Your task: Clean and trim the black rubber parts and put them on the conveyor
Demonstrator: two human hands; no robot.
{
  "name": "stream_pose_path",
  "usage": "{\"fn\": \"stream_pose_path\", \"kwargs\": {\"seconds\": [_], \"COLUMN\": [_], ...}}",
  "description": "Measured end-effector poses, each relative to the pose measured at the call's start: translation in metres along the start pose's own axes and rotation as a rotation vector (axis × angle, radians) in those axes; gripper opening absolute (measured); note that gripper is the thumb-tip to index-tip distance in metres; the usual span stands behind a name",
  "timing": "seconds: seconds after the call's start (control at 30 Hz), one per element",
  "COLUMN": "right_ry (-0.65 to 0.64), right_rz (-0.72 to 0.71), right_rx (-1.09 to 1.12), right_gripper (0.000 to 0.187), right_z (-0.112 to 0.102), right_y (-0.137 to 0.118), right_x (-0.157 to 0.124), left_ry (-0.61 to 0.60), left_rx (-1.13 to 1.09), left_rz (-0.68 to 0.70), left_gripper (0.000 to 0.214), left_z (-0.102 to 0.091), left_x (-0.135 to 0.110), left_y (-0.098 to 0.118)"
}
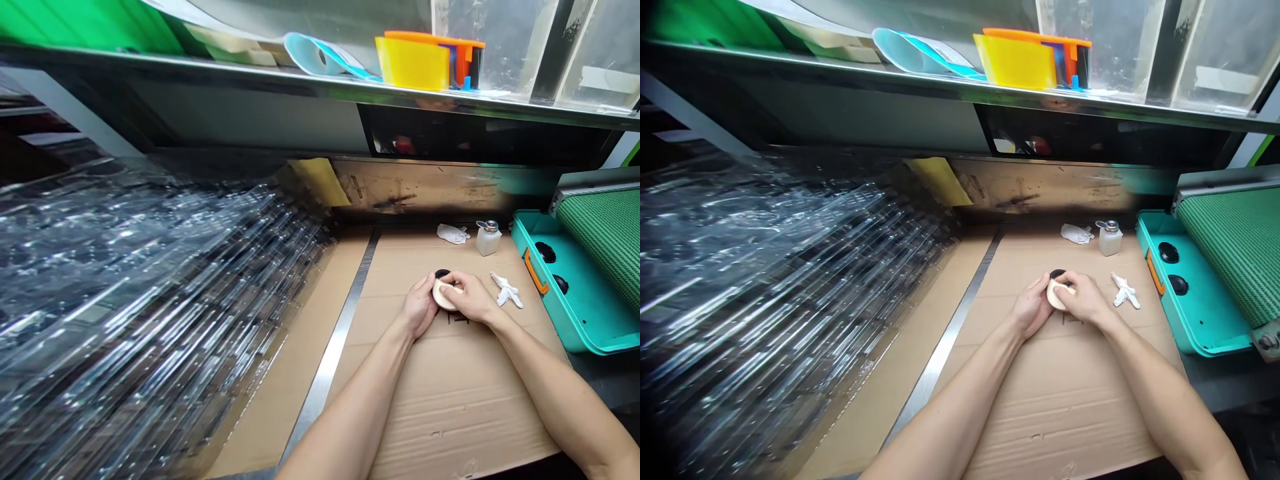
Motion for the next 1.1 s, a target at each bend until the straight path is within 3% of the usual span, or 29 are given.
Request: {"fn": "stream_pose_path", "kwargs": {"seconds": [0.1, 0.13, 0.27, 0.47, 0.53, 0.67, 0.8, 1.1], "right_ry": [-0.125, -0.091, 0.244, 0.225, 0.253, 0.208, 0.279, 0.268], "right_rz": [-0.021, -0.02, 0.133, 0.269, 0.33, 0.265, 0.33, 0.324], "right_rx": [-0.072, -0.126, -0.422, -0.77, -0.785, -0.802, -0.764, -0.727], "right_gripper": [0.024, 0.024, 0.036, 0.048, 0.051, 0.051, 0.052, 0.052], "right_z": [-0.004, -0.009, -0.016, 0.019, 0.018, 0.016, 0.009, 0.007], "right_y": [0.0, -0.001, -0.007, -0.016, -0.014, -0.013, -0.009, -0.01], "right_x": [-0.004, -0.006, -0.012, -0.001, 0.001, -0.001, -0.004, -0.007], "left_ry": [0.004, 0.011, 0.058, 0.078, 0.11, 0.084, 0.122, 0.104], "left_rx": [-0.007, -0.006, -0.001, -0.099, -0.088, -0.101, -0.06, -0.003], "left_rz": [-0.01, -0.008, -0.001, -0.014, -0.002, -0.005, 0.01, -0.004], "left_gripper": [0.024, 0.024, 0.024, 0.03, 0.03, 0.028, 0.028, 0.025], "left_z": [-0.001, -0.001, -0.003, -0.005, -0.007, -0.006, -0.006, -0.003], "left_x": [-0.001, 0.0, 0.001, 0.002, 0.003, 0.005, 0.005, 0.002], "left_y": [0.0, -0.001, -0.005, -0.008, -0.006, -0.008, -0.008, -0.009]}}
Point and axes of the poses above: each hand's wrist, its own x-axis towards the middle knuckle, its own z-axis out of the palm, y = z × x, the point moved 4 cm from there along x, towards the middle knuckle, and after that the axes turned 9 degrees about -y, right-handed, at the moved point
